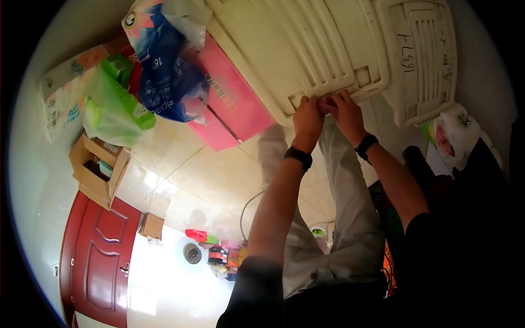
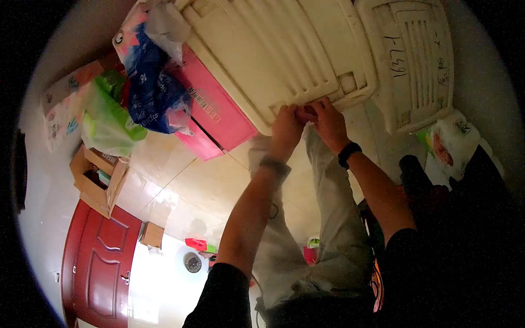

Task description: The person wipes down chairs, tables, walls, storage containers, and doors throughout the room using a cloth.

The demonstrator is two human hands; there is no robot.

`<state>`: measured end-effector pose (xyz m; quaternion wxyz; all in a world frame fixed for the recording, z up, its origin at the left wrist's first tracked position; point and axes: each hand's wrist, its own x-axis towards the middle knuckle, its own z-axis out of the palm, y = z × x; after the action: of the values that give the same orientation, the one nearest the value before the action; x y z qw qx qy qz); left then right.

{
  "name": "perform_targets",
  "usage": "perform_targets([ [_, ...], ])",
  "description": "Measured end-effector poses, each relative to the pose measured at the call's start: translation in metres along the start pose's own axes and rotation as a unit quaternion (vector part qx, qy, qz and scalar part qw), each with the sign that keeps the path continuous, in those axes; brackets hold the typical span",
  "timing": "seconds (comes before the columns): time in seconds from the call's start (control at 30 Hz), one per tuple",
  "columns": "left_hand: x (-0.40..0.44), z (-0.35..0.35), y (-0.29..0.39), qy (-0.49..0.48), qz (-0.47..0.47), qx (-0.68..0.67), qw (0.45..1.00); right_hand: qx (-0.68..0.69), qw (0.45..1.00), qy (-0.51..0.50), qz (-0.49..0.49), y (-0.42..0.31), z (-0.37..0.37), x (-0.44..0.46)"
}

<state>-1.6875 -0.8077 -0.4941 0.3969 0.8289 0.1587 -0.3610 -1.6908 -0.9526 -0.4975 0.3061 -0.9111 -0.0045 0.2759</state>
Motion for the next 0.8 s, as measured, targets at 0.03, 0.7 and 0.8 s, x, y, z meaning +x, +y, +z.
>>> perform_targets([
  [0.03,-0.003,-0.005,-0.005,-0.003,0.005,0.003,1.000,-0.002,1.000,-0.004,-0.004,-0.006,0.001,-0.001],
  [0.7,-0.045,-0.133,-0.200,0.270,-0.003,-0.016,0.963,0.220,0.975,-0.034,-0.015,-0.195,0.180,0.023],
  [0.8,-0.036,-0.134,-0.189,0.278,0.027,-0.049,0.959,0.202,0.978,-0.039,-0.044,-0.201,0.149,0.037],
])
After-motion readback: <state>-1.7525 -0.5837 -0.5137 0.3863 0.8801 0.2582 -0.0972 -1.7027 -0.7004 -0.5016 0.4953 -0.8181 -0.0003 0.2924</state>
